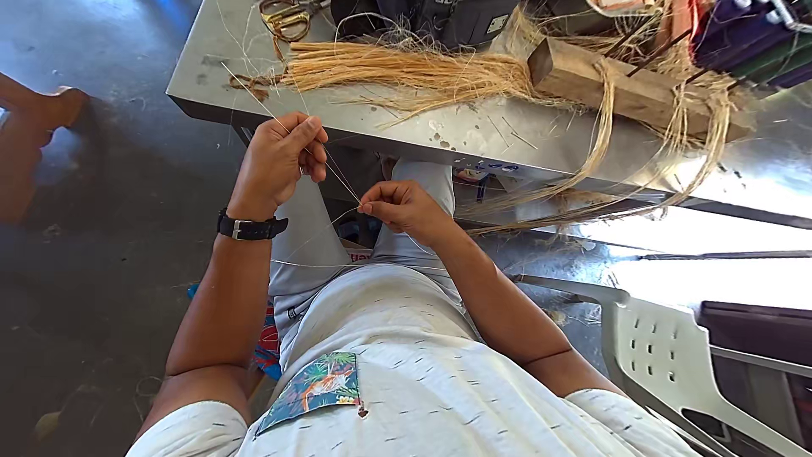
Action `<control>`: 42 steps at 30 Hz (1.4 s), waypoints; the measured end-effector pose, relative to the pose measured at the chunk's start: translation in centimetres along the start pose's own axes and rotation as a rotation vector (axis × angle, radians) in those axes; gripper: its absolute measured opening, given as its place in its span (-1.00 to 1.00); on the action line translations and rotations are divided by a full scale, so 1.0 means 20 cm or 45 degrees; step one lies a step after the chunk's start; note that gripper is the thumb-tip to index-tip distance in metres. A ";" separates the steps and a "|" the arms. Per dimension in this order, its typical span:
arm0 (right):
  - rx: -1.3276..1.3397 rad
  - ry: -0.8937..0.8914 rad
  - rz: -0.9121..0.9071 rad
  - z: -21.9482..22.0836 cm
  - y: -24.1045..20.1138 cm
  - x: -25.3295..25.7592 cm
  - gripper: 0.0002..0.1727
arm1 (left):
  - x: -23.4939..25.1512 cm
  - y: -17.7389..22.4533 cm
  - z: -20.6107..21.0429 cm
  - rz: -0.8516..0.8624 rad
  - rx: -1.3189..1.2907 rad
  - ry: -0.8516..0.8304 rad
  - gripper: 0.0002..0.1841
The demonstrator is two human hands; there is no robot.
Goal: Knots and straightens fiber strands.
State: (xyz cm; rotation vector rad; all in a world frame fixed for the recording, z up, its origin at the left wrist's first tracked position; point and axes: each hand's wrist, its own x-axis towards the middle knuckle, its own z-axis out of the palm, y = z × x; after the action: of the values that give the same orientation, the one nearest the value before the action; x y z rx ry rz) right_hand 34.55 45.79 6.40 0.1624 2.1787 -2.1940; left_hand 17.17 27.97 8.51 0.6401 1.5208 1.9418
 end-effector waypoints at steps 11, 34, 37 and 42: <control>-0.096 -0.035 0.020 0.00 0.02 0.00 -0.89 | 0.00 0.04 -0.03 0.119 0.049 0.022 -0.74; 0.403 0.259 0.154 -0.02 0.02 0.02 -0.87 | -0.30 0.28 -0.43 0.330 1.025 0.729 -0.51; 0.394 0.270 0.151 -0.01 0.01 0.03 -0.87 | -0.40 0.33 -0.42 0.477 0.991 0.708 -0.59; 0.376 0.271 0.118 0.02 -0.01 0.02 -0.87 | -0.47 0.19 -0.20 0.123 0.972 -0.188 -0.58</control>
State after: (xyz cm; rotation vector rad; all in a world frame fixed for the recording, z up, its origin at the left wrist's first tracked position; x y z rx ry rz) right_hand 34.18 45.42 6.59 0.5189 1.8773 -2.5344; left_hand 20.70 17.97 11.10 1.1535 2.1561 1.2882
